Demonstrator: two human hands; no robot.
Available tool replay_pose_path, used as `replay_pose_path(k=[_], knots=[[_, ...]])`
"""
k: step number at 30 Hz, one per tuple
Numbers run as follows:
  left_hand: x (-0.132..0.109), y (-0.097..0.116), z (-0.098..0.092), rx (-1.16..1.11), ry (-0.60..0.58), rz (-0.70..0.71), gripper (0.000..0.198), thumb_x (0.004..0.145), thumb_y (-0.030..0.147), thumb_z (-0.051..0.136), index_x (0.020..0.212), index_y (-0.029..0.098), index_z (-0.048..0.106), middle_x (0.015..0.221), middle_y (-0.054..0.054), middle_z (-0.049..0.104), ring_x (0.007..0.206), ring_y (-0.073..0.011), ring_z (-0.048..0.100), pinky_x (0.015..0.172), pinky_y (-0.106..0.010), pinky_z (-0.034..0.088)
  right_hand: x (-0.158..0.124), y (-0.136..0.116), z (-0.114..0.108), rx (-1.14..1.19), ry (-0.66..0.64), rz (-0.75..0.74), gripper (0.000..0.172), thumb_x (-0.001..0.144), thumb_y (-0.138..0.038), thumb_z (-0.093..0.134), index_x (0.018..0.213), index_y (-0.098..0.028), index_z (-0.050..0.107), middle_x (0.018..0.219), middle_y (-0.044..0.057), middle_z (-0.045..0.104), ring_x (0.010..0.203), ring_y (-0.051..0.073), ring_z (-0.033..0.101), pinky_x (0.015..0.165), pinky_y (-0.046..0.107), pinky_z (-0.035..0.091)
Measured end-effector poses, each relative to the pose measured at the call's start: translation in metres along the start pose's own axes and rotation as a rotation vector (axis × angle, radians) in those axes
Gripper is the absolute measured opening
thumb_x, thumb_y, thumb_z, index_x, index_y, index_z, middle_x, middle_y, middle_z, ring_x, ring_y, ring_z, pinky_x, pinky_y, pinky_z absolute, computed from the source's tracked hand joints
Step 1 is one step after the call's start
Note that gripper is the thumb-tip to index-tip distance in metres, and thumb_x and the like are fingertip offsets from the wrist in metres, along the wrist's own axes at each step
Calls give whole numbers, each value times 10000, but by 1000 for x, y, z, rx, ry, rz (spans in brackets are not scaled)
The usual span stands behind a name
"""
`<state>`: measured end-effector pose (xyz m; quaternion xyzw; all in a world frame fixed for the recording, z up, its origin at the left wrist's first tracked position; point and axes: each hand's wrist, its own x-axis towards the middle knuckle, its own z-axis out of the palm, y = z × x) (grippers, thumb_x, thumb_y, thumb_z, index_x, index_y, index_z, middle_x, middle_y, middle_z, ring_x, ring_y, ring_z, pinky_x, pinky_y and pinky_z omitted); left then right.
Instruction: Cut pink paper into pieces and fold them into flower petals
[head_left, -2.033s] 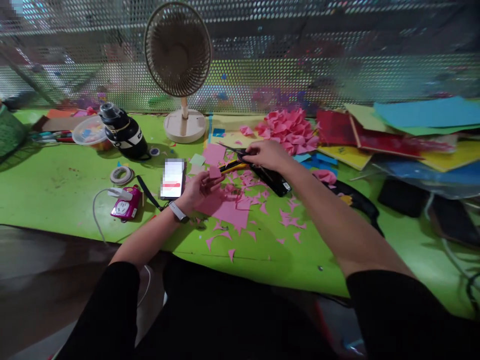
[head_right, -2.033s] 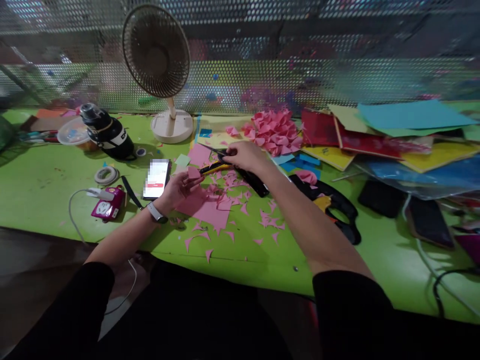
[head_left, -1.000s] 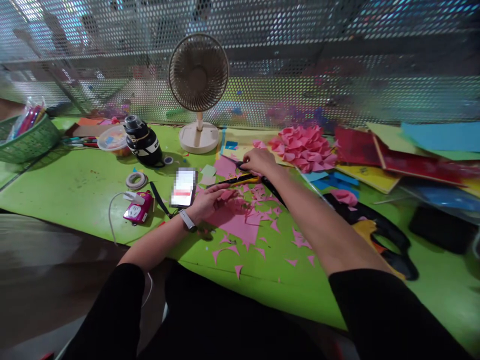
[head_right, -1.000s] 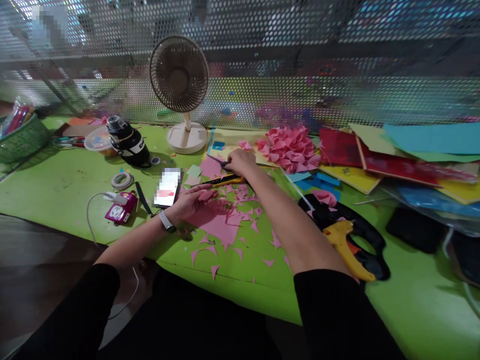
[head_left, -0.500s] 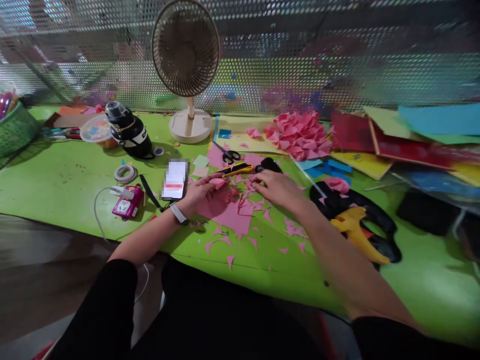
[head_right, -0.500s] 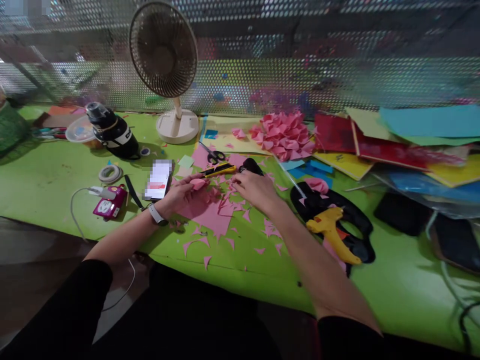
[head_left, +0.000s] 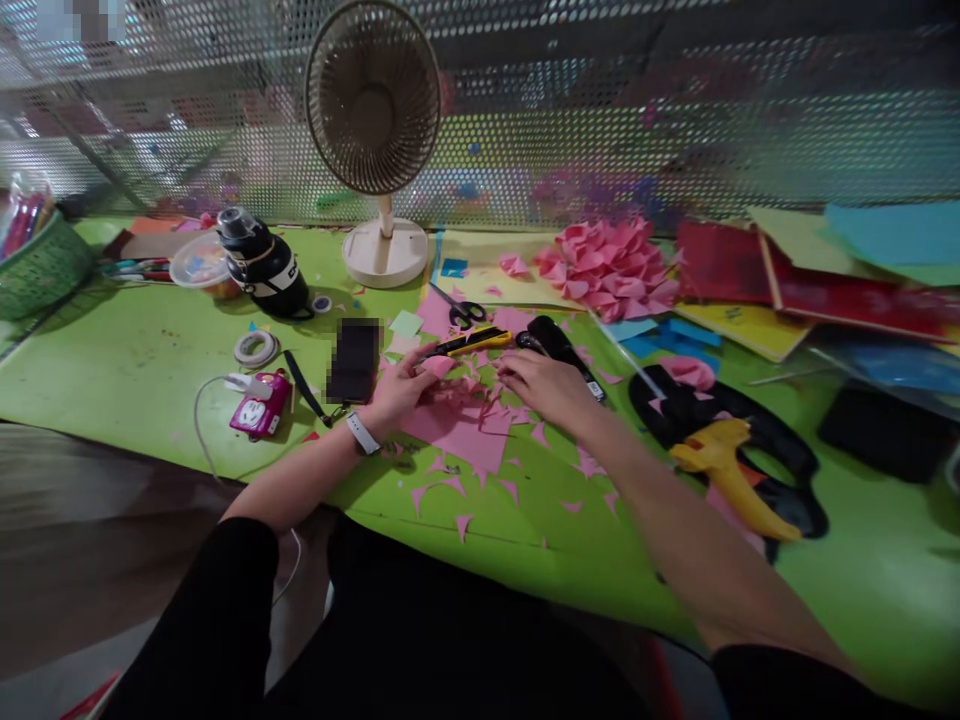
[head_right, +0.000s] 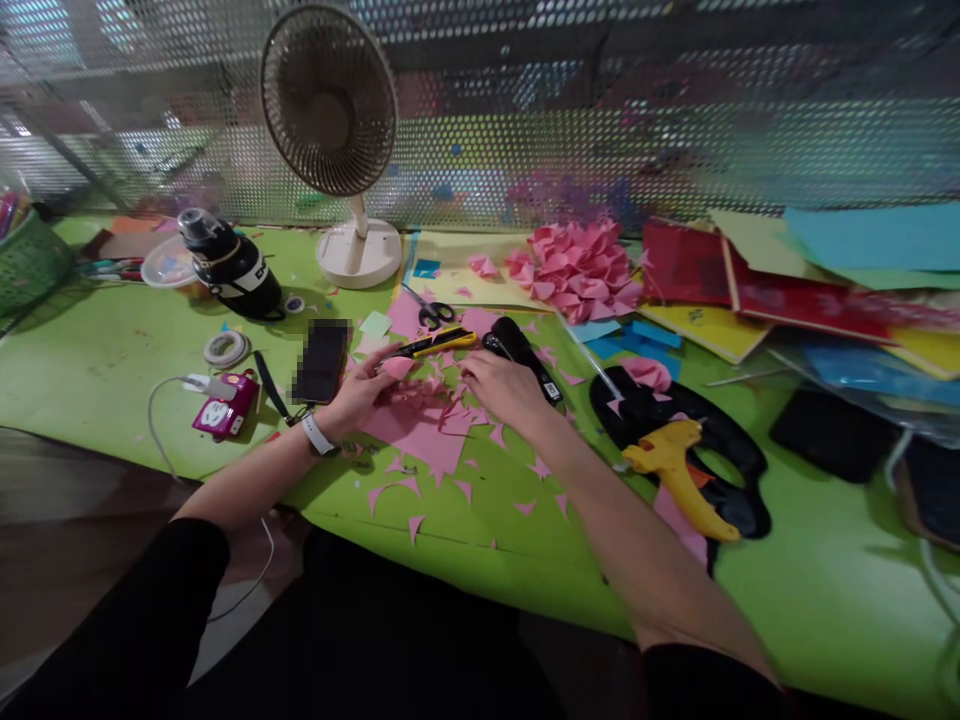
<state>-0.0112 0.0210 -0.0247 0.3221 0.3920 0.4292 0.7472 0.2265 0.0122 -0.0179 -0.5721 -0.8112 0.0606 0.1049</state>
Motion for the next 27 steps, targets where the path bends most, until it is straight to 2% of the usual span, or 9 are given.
replay_pose_path(k=[3, 5, 7, 9, 12, 16, 19, 23, 27], knots=[[-2, -2, 1, 79, -28, 27, 359, 742, 282, 813, 1058, 164, 691, 899, -42, 750, 645, -119, 702, 587, -205, 568, -3, 1, -1, 5, -15, -13, 240, 956, -287, 515, 1092, -232, 705, 1267, 64, 680, 980, 237, 687, 652, 325, 505], [-8, 3, 4, 168, -121, 37, 334, 727, 346, 826, 973, 151, 713, 823, -37, 746, 595, -102, 678, 562, -190, 557, -5, 1, -4, 31, 6, -17, 255, 953, -323, 518, 1092, -234, 712, 1218, 70, 694, 969, 243, 682, 660, 334, 513], [-19, 11, 9, 281, -369, -31, 377, 704, 375, 843, 966, 128, 728, 796, -57, 745, 585, -102, 674, 553, -181, 547, -2, -4, -9, 109, 73, -40, 292, 965, -368, 496, 1110, -238, 714, 1162, 75, 701, 970, 239, 675, 720, 343, 530], [-32, 21, 14, 328, -624, -149, 419, 725, 410, 825, 1010, 117, 732, 904, -103, 757, 664, -138, 712, 583, -210, 570, 10, -18, -13, 179, 145, -119, 363, 982, -414, 467, 1209, -236, 687, 1187, 93, 680, 1036, 247, 656, 838, 366, 534], [-47, 33, 21, 358, -802, -282, 414, 706, 393, 843, 994, 116, 740, 893, -104, 762, 689, -141, 721, 638, -223, 590, 43, -56, -10, 106, 166, -306, 496, 991, -474, 435, 1392, -222, 584, 1411, 146, 555, 1285, 326, 514, 1051, 481, 432], [-50, 35, 23, 320, -883, -386, 422, 607, 307, 909, 951, 119, 751, 888, -77, 766, 726, -164, 735, 675, -239, 608, 94, -114, 14, -9, 16, -470, 581, 981, -543, 415, 1492, -272, 470, 1647, 102, 253, 1475, 380, 251, 1154, 569, 272], [-47, 31, 20, 263, -908, -420, 430, 591, 287, 917, 952, 121, 752, 903, -77, 766, 741, -184, 739, 695, -277, 622, 119, -138, 34, -26, -63, -499, 624, 968, -619, 379, 1496, -295, 461, 1666, 88, 202, 1499, 376, 202, 1174, 583, 223], [-43, 27, 17, 243, -907, -346, 397, 645, 332, 889, 943, 109, 750, 891, -89, 761, 759, -178, 734, 689, -262, 617, 123, -141, 37, 11, -104, -497, 659, 947, -682, 349, 1453, -297, 523, 1642, 96, 271, 1485, 390, 240, 1166, 602, 232], [-41, 26, 16, 282, -884, -371, 430, 635, 321, 897, 973, 106, 741, 888, -86, 760, 753, -174, 737, 686, -258, 613, 95, -114, 18, 113, 104, -460, 616, 995, -591, 315, 1510, -279, 442, 1646, 91, 263, 1486, 347, 248, 1164, 562, 275]])
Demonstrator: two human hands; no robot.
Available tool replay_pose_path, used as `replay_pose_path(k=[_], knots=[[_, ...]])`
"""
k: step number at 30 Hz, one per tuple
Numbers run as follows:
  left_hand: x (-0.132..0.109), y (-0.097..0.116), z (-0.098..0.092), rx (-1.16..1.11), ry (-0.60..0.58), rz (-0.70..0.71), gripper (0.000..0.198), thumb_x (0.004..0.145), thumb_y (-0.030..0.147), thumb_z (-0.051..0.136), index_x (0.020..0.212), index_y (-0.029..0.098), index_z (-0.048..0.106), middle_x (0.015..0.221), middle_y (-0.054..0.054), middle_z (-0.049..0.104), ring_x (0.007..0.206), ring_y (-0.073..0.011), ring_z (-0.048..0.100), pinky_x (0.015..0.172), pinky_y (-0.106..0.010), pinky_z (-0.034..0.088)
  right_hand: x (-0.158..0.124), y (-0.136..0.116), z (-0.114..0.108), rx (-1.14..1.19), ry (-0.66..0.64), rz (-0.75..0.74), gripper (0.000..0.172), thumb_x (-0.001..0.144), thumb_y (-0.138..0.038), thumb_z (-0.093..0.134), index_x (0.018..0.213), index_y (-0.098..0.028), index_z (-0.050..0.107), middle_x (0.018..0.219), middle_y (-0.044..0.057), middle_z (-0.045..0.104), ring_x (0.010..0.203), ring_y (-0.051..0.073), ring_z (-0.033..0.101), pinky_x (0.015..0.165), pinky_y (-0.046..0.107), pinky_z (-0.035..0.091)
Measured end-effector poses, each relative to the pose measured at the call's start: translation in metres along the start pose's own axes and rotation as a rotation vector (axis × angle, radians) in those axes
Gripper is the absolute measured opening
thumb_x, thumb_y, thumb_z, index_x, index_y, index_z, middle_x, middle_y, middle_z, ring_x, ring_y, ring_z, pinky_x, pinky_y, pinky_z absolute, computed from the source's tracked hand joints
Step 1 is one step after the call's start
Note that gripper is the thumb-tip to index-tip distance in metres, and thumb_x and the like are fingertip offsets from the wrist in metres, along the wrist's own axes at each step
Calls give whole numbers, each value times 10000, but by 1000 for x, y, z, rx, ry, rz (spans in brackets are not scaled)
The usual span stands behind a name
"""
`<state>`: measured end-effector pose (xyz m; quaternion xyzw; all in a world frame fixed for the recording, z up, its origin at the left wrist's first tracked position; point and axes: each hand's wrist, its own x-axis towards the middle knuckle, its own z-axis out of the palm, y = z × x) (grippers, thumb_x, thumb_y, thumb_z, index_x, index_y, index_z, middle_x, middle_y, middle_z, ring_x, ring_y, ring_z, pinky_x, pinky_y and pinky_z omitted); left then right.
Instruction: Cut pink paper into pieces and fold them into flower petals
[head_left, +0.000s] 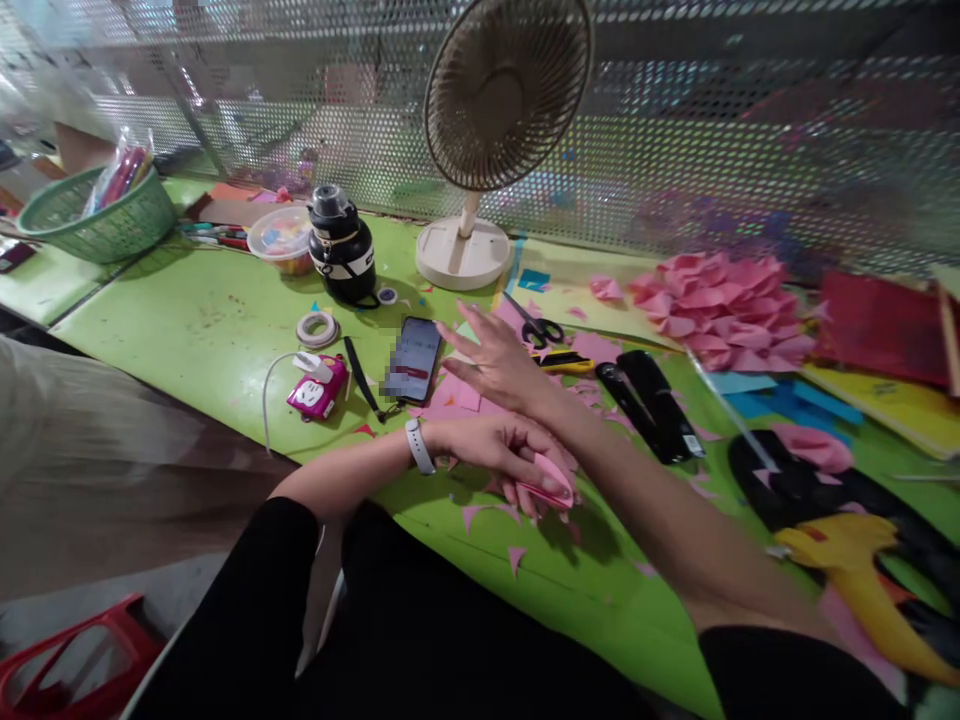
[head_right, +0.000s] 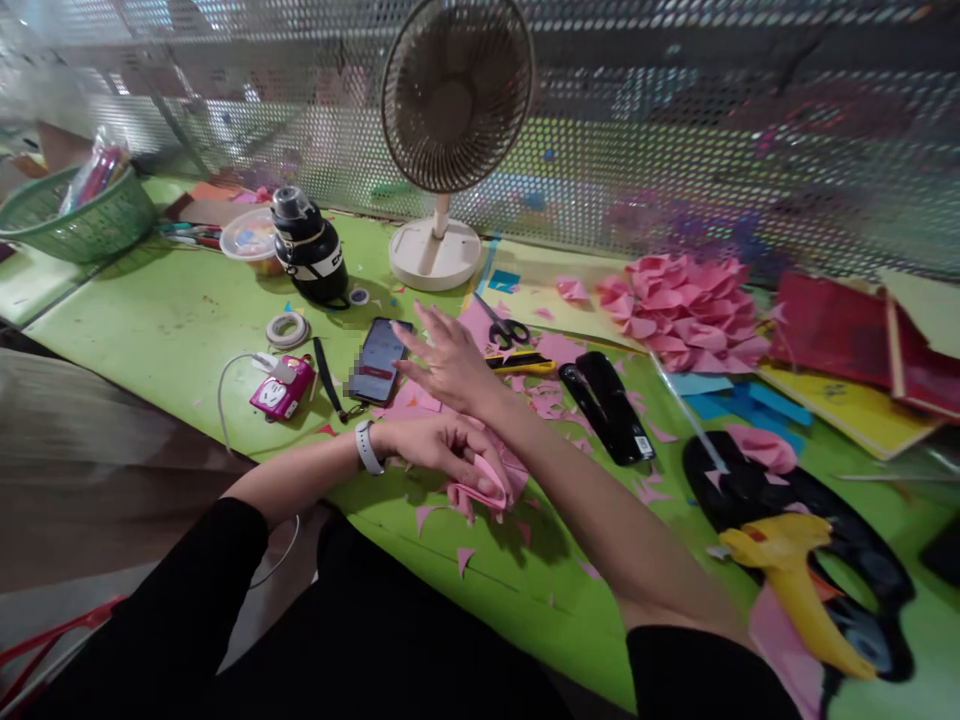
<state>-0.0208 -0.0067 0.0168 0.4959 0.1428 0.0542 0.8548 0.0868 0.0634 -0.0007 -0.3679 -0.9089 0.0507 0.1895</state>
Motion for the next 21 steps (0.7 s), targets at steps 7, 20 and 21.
replay_pose_path(k=[7, 20, 21], knots=[[4, -6, -8, 119, 223, 47, 394, 731, 378, 825, 998, 109, 720, 784, -87, 736, 602, -132, 690, 566, -221, 556, -113, 36, -36, -50, 131, 190, 410, 978, -422, 475, 1271, -217, 676, 1447, 127, 535, 1359, 333, 432, 1125, 548, 365], [19, -16, -36, 5, 860, 353, 476, 782, 343, 782, 1194, 162, 626, 810, -26, 724, 643, -126, 714, 645, -241, 595, -148, 56, -34, -10, 154, 346, 279, 962, -337, 501, 1087, -207, 713, 1254, 144, 650, 1266, 339, 501, 1041, 586, 419], [20, -17, -36, 17, 875, 358, 480, 782, 356, 781, 1193, 163, 625, 827, -29, 727, 633, -122, 709, 628, -235, 590, -147, 57, -31, -23, 162, 350, 284, 962, -339, 500, 1084, -196, 712, 1250, 153, 650, 1260, 341, 503, 1039, 583, 420]])
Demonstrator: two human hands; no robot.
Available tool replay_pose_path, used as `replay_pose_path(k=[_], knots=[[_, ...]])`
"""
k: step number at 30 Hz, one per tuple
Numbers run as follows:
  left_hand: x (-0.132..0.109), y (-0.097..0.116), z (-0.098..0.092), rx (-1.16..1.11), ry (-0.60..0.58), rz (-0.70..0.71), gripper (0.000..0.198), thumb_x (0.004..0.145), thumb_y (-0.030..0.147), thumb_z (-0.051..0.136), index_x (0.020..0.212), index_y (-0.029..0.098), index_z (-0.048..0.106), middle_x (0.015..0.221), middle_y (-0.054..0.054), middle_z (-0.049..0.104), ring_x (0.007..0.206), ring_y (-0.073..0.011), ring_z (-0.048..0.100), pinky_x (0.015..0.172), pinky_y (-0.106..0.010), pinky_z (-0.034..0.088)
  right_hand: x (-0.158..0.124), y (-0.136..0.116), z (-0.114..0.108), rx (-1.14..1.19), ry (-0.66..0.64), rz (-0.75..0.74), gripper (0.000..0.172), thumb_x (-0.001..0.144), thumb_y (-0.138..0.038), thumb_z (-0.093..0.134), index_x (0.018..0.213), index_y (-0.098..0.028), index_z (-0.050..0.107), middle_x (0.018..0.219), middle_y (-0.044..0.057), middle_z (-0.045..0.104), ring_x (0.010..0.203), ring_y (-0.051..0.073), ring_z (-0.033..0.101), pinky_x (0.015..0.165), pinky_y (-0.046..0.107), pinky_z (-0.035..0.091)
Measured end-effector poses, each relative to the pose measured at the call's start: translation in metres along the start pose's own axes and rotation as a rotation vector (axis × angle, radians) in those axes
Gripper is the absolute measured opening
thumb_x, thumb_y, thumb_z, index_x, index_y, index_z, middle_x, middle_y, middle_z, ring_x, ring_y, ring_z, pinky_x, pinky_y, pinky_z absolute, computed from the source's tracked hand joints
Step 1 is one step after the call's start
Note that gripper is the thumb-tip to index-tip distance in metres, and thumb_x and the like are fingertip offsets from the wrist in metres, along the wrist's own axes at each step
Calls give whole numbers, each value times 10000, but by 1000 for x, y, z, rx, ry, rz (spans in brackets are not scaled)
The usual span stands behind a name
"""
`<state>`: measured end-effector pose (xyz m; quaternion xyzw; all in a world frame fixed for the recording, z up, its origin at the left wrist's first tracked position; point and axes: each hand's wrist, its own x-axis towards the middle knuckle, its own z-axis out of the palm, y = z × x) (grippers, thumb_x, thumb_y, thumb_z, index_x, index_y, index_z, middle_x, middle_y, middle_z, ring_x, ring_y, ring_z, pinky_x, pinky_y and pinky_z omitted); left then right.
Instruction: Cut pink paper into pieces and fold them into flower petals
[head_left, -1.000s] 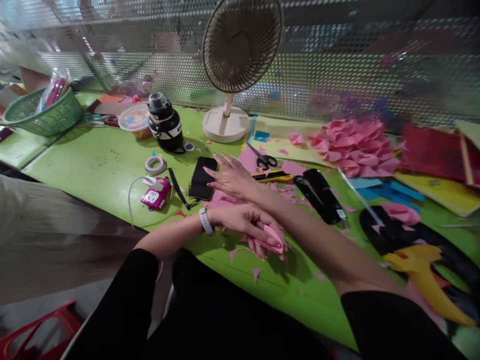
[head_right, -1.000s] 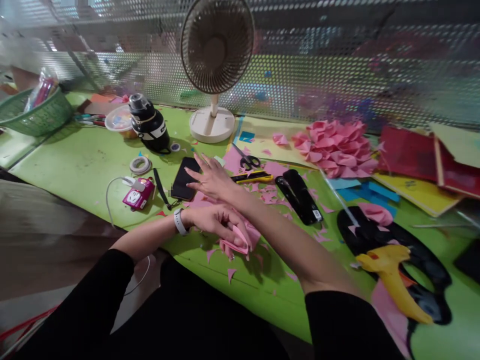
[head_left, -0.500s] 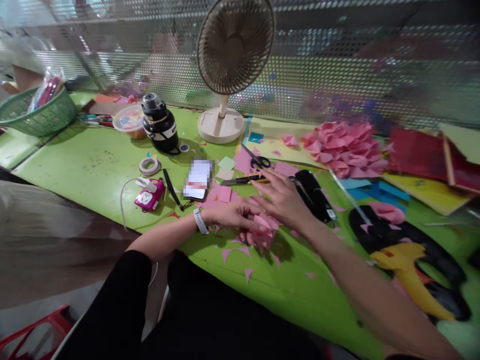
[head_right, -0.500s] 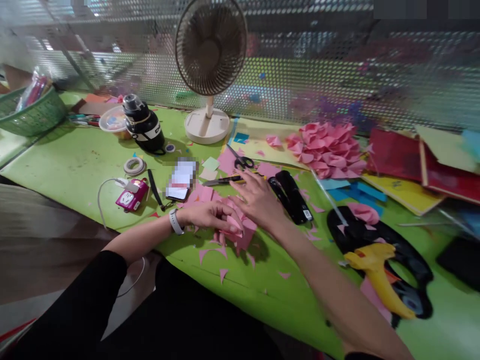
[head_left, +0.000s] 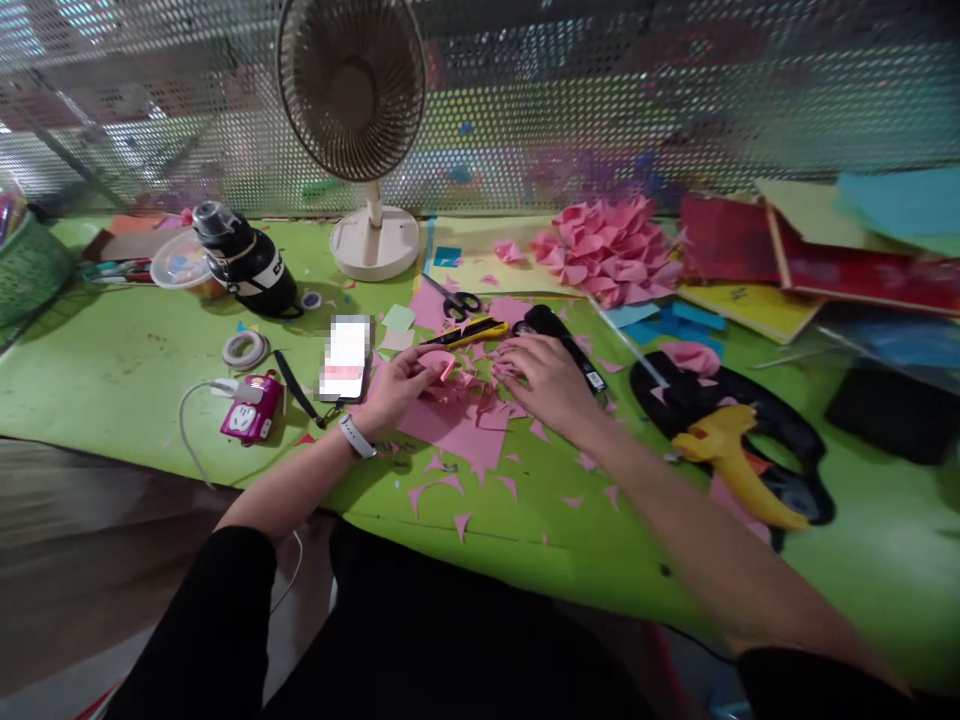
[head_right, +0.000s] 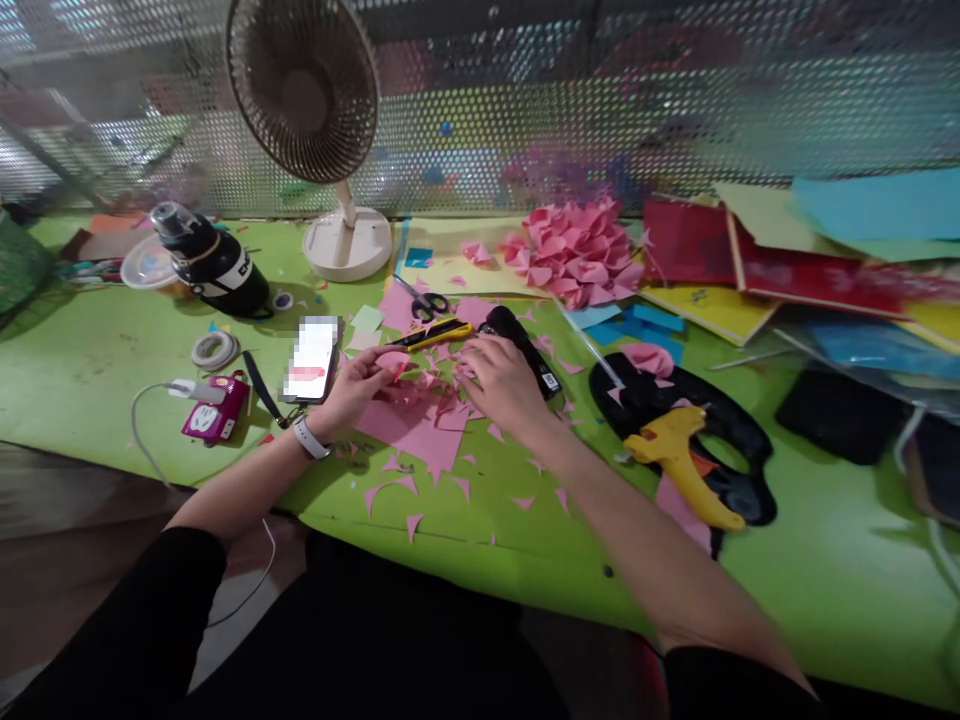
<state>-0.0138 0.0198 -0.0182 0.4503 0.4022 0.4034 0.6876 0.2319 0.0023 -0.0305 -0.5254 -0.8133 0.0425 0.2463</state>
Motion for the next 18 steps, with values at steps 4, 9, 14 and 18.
replay_pose_path(k=[4, 9, 14, 18], knots=[[0, -2, 0, 41, 13, 23, 445, 801, 397, 759, 1151, 153, 631, 833, -38, 724, 626, -110, 698, 623, -229, 584, 1, -1, 5, -15, 48, -4, 285, 967, -347, 490, 1067, -190, 706, 1249, 152, 649, 1245, 331, 515, 1031, 557, 435], [0, -3, 2, 21, 4, 32, 296, 811, 339, 759, 996, 137, 648, 779, -33, 705, 615, -102, 676, 622, -234, 577, 0, -16, -5, 100, 99, -32, 241, 960, -310, 514, 1093, -219, 694, 1189, 119, 680, 1172, 293, 576, 1016, 518, 467], [-1, 2, 2, -52, 80, 77, 324, 769, 313, 796, 1010, 164, 638, 783, -4, 692, 667, -104, 670, 650, -242, 579, -2, -25, -18, 99, 99, -24, 231, 958, -299, 511, 1070, -244, 706, 1136, 109, 699, 1121, 296, 610, 981, 532, 487], [-3, 11, 1, -31, 123, 122, 429, 712, 373, 831, 1036, 158, 651, 765, -6, 698, 645, -95, 656, 588, -196, 529, -2, -24, -39, 60, 185, 20, 226, 961, -326, 514, 1025, -250, 717, 1069, 101, 724, 1052, 295, 645, 969, 523, 497]])
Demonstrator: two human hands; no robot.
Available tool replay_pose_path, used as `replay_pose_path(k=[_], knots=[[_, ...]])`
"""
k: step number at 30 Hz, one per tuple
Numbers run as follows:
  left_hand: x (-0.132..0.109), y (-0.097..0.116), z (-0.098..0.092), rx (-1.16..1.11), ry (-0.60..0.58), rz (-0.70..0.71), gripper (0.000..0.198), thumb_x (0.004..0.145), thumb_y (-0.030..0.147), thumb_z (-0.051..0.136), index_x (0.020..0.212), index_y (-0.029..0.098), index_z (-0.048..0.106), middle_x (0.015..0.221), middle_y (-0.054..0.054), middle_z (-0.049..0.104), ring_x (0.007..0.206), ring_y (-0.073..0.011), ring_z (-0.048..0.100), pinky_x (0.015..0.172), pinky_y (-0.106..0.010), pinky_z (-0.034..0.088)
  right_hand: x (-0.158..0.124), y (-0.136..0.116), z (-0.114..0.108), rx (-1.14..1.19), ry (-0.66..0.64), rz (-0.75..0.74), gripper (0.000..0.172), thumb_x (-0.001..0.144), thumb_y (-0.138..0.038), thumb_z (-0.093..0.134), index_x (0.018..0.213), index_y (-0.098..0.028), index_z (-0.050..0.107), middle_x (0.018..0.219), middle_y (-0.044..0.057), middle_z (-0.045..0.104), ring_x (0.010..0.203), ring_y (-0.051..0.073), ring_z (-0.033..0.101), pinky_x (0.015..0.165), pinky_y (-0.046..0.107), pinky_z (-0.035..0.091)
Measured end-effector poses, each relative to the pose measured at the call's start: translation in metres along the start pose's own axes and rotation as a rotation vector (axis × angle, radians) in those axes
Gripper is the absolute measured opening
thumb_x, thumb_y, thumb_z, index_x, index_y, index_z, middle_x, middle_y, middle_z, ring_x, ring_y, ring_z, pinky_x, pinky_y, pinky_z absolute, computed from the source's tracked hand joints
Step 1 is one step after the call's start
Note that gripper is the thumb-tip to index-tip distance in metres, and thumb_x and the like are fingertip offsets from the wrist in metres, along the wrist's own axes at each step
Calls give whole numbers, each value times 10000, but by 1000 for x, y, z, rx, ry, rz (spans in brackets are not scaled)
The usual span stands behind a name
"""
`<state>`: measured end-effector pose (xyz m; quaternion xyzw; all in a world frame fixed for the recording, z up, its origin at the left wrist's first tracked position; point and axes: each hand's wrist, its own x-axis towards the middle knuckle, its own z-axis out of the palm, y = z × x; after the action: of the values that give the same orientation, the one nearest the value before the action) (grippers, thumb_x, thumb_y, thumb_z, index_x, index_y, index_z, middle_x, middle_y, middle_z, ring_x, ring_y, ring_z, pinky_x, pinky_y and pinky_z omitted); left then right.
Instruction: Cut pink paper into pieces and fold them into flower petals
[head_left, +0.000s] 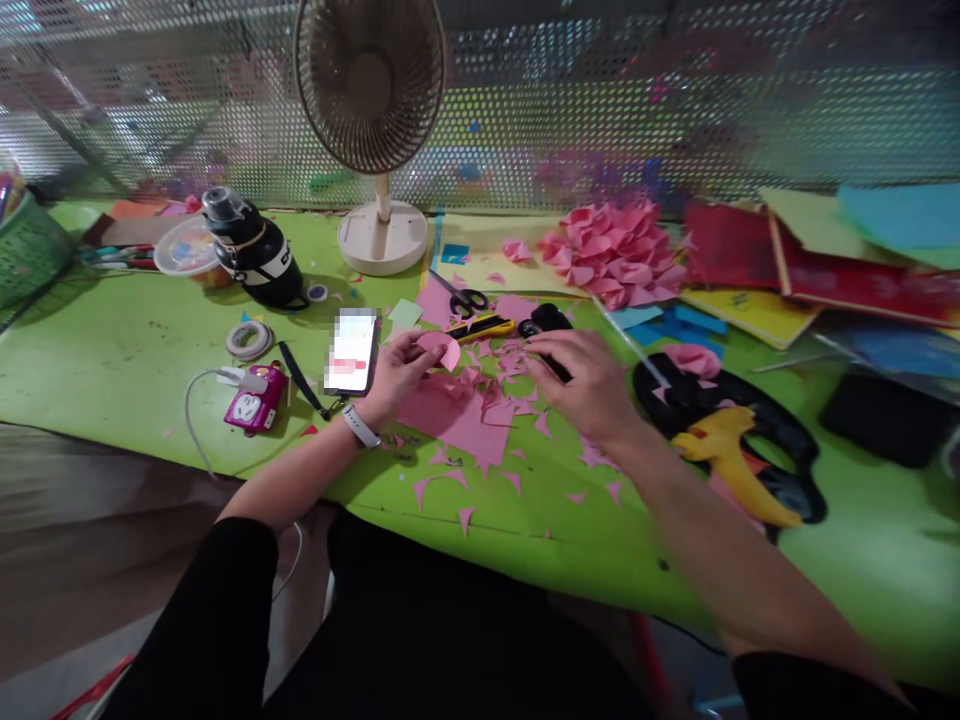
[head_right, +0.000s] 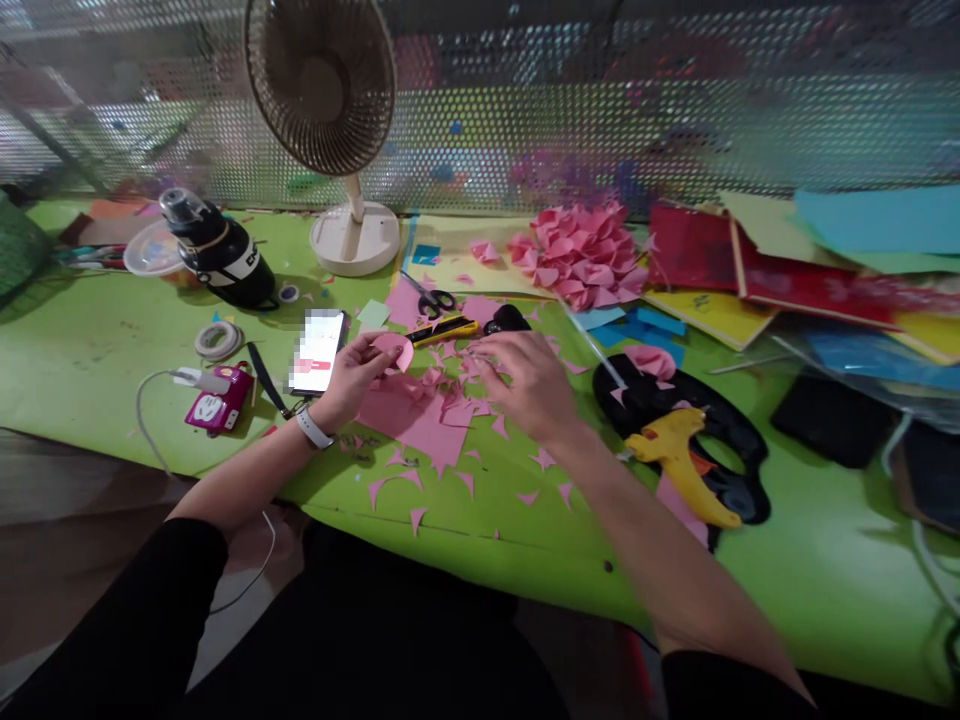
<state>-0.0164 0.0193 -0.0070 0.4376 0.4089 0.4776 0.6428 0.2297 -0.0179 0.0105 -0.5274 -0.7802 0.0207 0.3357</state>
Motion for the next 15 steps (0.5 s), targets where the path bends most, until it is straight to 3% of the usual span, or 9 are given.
replay_pose_path(k=[4, 8, 11, 15], knots=[[2, 2, 0, 3, 2, 28, 457, 695, 379, 841, 1048, 156, 655, 713, 14, 677, 562, -73, 618, 524, -176, 473, 7, 2, -28, -9, 112, 26, 214, 953, -332, 521, 982, -254, 719, 1028, 102, 738, 1026, 301, 670, 959, 514, 512], [6, -3, -2, -52, 63, 11, 384, 684, 341, 850, 953, 151, 652, 759, 17, 671, 658, -72, 645, 623, -180, 511, 13, 16, -46, -26, 199, 47, 204, 936, -326, 535, 960, -230, 713, 1008, 122, 745, 1016, 313, 675, 942, 501, 521], [8, -2, -4, -84, 77, -26, 366, 667, 308, 860, 916, 151, 642, 832, 10, 679, 726, -77, 654, 681, -195, 528, 14, 32, -47, -55, 146, 107, 193, 900, -325, 546, 903, -209, 700, 967, 127, 753, 949, 302, 686, 894, 475, 536], [7, 3, -4, -65, 102, -62, 374, 654, 342, 866, 833, 151, 599, 761, 31, 639, 641, -63, 622, 596, -178, 495, 13, 40, -37, -114, 61, 173, 198, 888, -328, 527, 892, -240, 705, 962, 108, 749, 960, 308, 676, 880, 484, 531]])
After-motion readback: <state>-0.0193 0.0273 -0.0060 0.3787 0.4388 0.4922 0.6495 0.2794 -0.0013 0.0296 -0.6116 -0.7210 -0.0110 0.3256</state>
